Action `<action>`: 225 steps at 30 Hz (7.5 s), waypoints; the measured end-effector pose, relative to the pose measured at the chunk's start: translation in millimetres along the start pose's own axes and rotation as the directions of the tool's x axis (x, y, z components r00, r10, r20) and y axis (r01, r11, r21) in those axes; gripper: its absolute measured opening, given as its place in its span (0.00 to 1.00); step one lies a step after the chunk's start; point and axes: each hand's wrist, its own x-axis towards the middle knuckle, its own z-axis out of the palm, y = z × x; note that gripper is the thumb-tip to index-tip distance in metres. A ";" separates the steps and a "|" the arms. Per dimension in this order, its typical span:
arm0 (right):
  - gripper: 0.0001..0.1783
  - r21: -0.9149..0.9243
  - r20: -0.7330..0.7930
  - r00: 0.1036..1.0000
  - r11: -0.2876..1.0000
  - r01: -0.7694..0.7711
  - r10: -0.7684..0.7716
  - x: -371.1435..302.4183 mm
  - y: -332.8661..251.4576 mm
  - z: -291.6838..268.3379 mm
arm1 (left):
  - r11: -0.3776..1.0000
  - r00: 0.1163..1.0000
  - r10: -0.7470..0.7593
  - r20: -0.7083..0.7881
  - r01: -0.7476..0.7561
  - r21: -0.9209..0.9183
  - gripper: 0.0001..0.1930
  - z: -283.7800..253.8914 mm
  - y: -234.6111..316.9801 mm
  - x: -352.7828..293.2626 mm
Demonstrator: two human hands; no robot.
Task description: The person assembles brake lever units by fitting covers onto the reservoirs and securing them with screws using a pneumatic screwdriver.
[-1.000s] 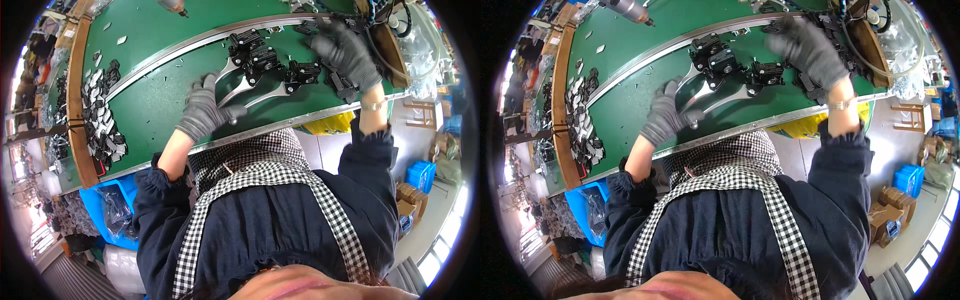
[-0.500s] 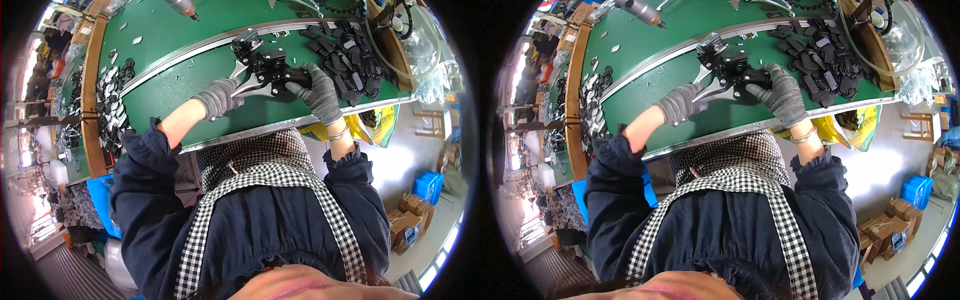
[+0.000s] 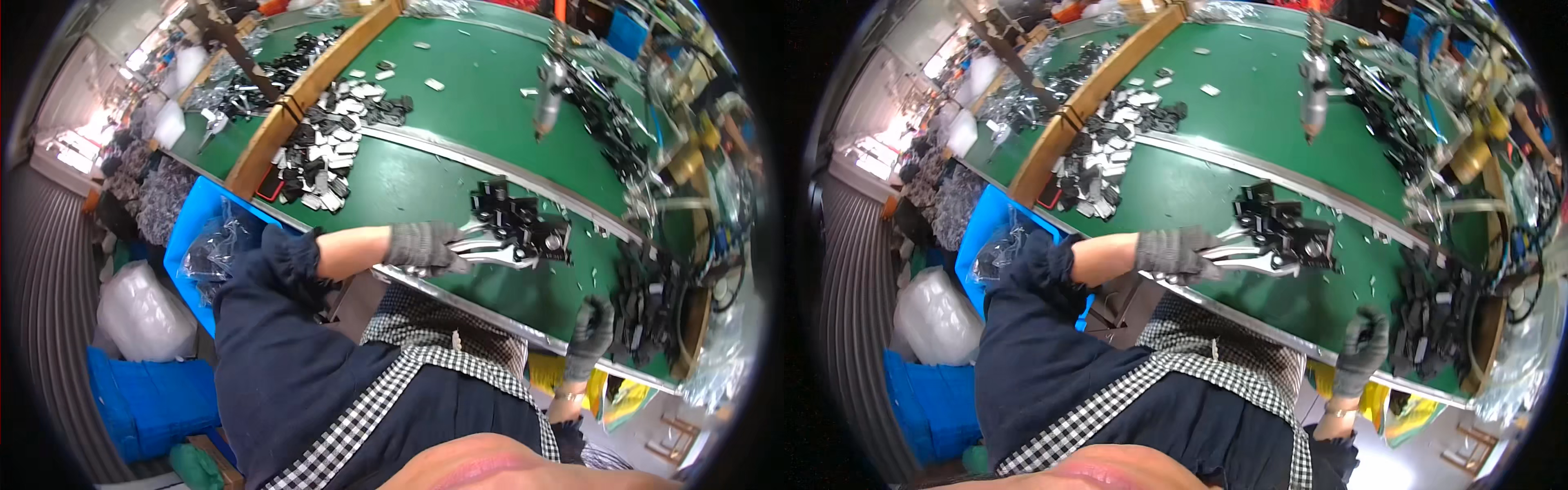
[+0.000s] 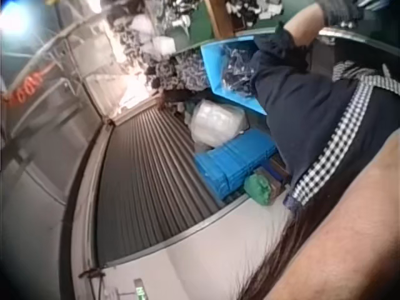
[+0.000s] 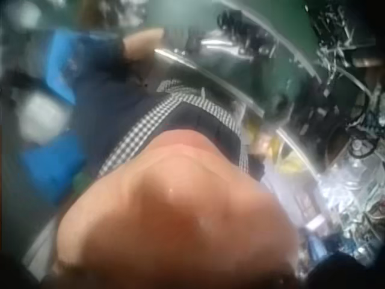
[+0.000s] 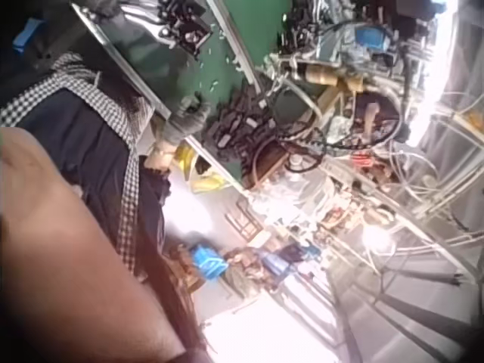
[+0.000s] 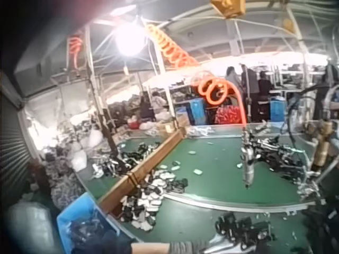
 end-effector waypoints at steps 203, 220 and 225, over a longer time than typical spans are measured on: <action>0.20 -0.776 0.366 0.931 0.555 0.299 0.010 214.6 59.5 53.1 | 0.606 0.560 0.739 -0.373 -0.312 0.732 0.32 79.8 5.8 151.3; 0.28 -0.265 0.415 0.829 0.822 0.505 -0.375 199.8 62.9 62.7 | 0.544 0.691 0.238 -0.683 -0.677 -0.496 0.15 9.2 59.4 264.2; 0.26 0.238 0.563 0.822 0.970 -0.060 -0.087 170.3 3.7 21.9 | 0.582 0.554 0.292 -0.780 -0.750 -0.315 0.14 30.7 67.2 199.1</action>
